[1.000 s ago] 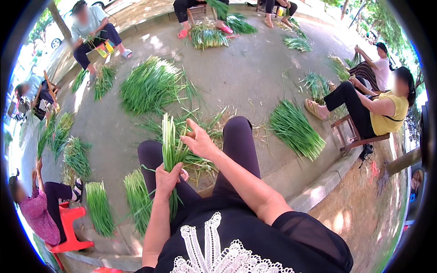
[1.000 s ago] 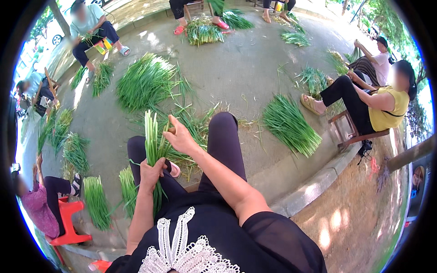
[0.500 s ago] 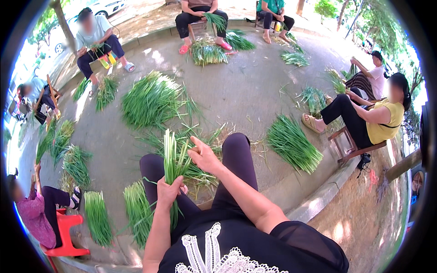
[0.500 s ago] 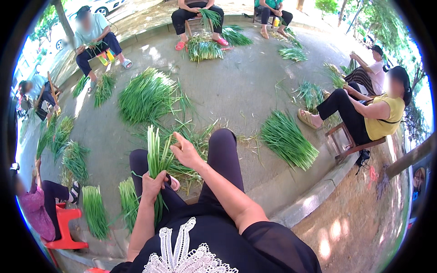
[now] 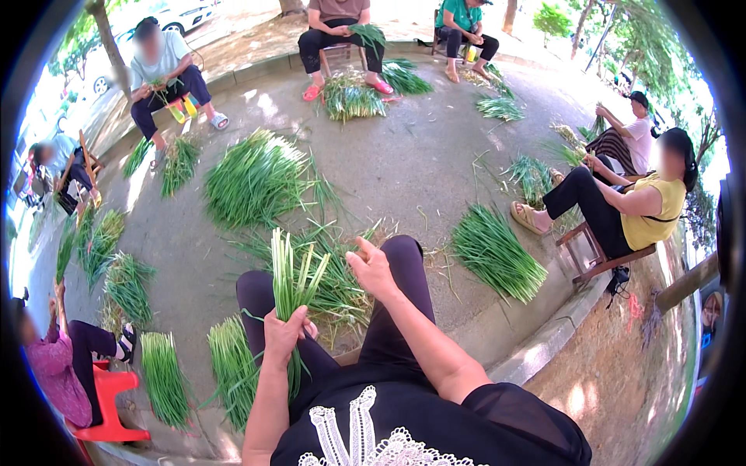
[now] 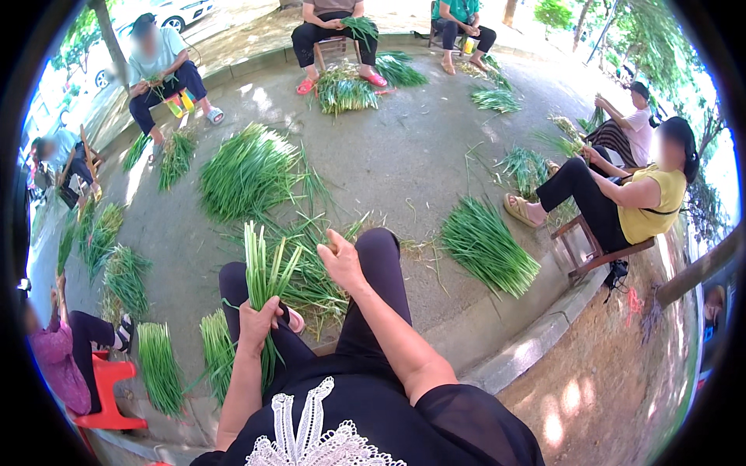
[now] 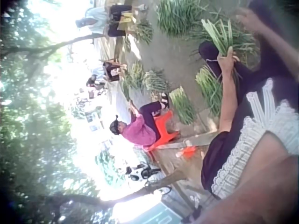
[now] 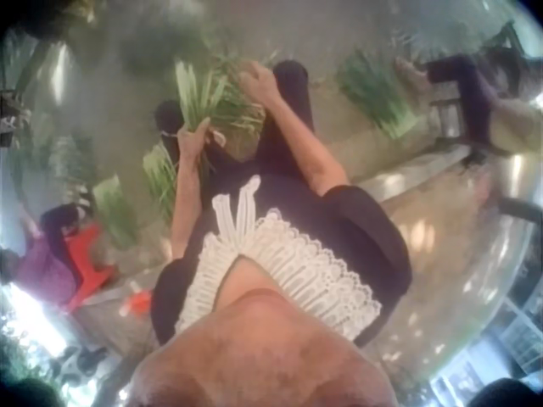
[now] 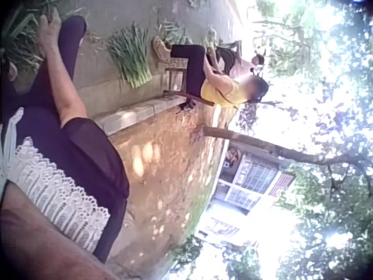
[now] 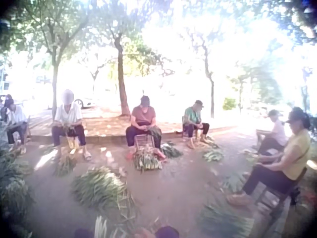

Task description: The person strips individual leaves or outer layers from a bunch of green stalks and gathers the processed stalks into a bundle held in one hand.

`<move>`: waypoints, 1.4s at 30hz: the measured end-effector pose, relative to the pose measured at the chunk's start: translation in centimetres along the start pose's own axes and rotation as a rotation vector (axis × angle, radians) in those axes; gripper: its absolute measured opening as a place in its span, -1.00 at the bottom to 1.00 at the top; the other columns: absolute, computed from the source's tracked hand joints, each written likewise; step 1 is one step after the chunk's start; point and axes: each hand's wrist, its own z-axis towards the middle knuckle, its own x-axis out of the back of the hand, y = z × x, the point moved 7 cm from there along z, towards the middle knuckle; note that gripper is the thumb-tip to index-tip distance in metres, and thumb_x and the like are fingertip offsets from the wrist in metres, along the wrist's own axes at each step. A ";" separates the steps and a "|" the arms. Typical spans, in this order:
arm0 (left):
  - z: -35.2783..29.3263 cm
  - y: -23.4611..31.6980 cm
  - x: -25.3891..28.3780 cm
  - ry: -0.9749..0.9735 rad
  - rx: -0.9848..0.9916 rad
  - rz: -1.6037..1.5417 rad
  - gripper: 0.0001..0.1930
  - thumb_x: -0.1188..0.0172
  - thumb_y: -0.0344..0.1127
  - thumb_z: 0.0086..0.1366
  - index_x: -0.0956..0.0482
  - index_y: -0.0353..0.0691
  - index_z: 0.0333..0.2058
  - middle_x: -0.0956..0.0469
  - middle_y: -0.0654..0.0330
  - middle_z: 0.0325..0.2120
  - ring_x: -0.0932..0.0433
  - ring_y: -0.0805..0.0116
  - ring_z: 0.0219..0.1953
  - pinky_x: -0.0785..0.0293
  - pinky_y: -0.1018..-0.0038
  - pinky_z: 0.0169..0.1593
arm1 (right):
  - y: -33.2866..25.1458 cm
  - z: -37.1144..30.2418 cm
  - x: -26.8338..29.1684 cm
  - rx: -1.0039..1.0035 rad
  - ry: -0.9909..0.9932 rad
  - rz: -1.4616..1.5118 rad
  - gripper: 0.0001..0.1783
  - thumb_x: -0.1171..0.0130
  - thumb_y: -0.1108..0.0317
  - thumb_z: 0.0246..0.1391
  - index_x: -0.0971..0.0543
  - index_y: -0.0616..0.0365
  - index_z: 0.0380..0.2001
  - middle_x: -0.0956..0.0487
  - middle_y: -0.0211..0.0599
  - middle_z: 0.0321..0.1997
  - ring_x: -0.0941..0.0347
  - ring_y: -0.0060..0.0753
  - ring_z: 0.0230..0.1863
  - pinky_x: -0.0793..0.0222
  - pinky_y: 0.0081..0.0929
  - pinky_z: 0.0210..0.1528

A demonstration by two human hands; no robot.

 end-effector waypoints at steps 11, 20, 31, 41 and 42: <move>0.3 -0.4 0.4 -0.045 0.023 -0.033 -0.84 -0.19 -0.30 0.16 -0.50 -0.29 -0.45 -0.50 0.23 -0.66 -0.45 0.54 -0.71 -0.28 0.66 -0.66 | 1.1 -0.1 -0.9 -0.012 -0.058 0.005 -0.29 -0.18 0.35 -0.05 -0.17 0.32 0.16 -0.47 0.04 -0.04 -0.46 -0.31 -0.11 -0.41 -0.48 -0.14; 0.5 -1.1 1.0 -0.024 0.040 -0.089 -0.84 -0.21 -0.29 0.14 -0.51 -0.27 -0.42 -0.50 0.24 -0.67 -0.37 0.61 -0.74 -0.28 0.67 -0.66 | -3.5 -1.0 -4.3 -0.055 -0.189 0.275 -0.31 -0.03 0.55 0.01 -0.03 0.39 0.20 -0.49 -0.21 -0.26 -0.27 -0.71 -0.62 -0.21 -0.72 -0.65; 0.5 -1.1 0.9 -0.026 0.046 -0.090 -0.84 -0.21 -0.30 0.14 -0.52 -0.27 -0.40 -0.50 0.25 -0.67 -0.35 0.61 -0.74 -0.28 0.66 -0.65 | -0.3 0.0 -3.6 0.110 -0.073 0.019 -0.44 -0.02 0.51 -0.01 -0.23 0.27 0.13 -0.51 -0.32 -0.30 -0.31 -0.71 -0.59 -0.24 -0.70 -0.63; 0.4 -1.0 0.9 -0.044 0.053 -0.099 -0.84 -0.20 -0.31 0.14 -0.52 -0.28 -0.39 -0.51 0.25 -0.66 -0.36 0.62 -0.74 -0.28 0.67 -0.66 | 0.0 0.0 -3.2 -0.259 -0.169 0.322 -0.37 -0.09 0.29 0.05 -0.16 0.29 0.15 -0.45 -0.22 -0.21 -0.31 -0.67 -0.59 -0.25 -0.68 -0.62; 0.4 -0.9 0.9 -0.044 0.050 -0.097 -0.84 -0.20 -0.31 0.14 -0.52 -0.28 -0.38 -0.51 0.25 -0.66 -0.36 0.62 -0.74 -0.28 0.67 -0.66 | 0.3 0.1 -3.4 -0.303 -0.193 0.338 -0.40 -0.09 0.24 0.06 -0.22 0.25 0.13 -0.45 -0.19 -0.21 -0.32 -0.66 -0.58 -0.26 -0.67 -0.61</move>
